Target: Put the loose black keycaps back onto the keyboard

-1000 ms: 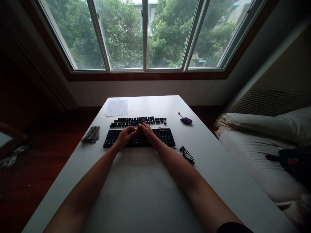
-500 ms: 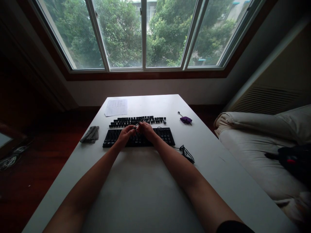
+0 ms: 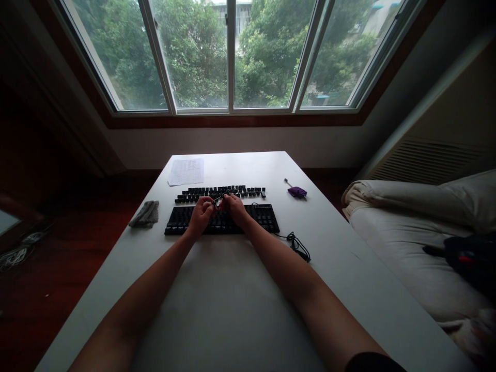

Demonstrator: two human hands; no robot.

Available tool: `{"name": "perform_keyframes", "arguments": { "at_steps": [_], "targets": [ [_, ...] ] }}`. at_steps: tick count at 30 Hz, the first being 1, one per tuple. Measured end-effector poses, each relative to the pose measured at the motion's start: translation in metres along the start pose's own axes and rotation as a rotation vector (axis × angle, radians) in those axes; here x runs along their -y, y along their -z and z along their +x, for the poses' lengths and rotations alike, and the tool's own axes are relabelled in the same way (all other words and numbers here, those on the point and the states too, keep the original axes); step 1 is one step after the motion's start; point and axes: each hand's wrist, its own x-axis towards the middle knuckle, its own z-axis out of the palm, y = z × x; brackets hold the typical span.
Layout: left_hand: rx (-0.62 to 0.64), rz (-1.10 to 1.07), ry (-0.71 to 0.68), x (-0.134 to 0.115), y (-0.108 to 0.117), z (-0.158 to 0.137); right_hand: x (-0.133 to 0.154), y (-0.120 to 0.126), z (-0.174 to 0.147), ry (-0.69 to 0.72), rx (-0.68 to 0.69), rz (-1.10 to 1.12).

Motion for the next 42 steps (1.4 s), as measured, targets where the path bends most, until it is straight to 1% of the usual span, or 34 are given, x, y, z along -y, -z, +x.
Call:
{"name": "perform_keyframes", "arguments": {
  "at_steps": [3, 7, 12, 14, 16, 19, 25, 30, 42],
  "targets": [
    [0.043, 0.012, -0.038, 0.000, -0.002, -0.002, 0.001, 0.002, 0.001, -0.043, 0.038, 0.037],
    [0.090, 0.018, -0.044, -0.004, -0.003, -0.003, 0.002, 0.005, 0.003, -0.101, 0.087, 0.066],
    [0.141, -0.042, -0.001, -0.009, -0.002, -0.003, 0.003, 0.006, 0.003, -0.123, 0.069, 0.116],
    [0.122, -0.074, 0.028, -0.009, -0.001, -0.002, 0.004, 0.005, 0.003, -0.128, 0.049, 0.139],
    [0.076, -0.091, 0.050, -0.009, 0.000, -0.001, 0.004, 0.004, 0.003, -0.133, 0.028, 0.141],
    [0.020, -0.062, 0.040, -0.009, 0.002, 0.001, 0.004, 0.003, 0.002, -0.129, 0.023, 0.112],
    [0.045, 0.079, -0.021, -0.014, 0.002, 0.000, 0.002, 0.003, 0.002, -0.106, 0.045, 0.083],
    [0.009, 0.172, -0.044, -0.012, 0.002, -0.001, 0.003, 0.003, 0.001, -0.103, 0.055, 0.053],
    [0.020, 0.237, -0.109, -0.010, 0.005, -0.002, 0.004, 0.002, -0.002, -0.081, 0.084, 0.063]
  ]
}}
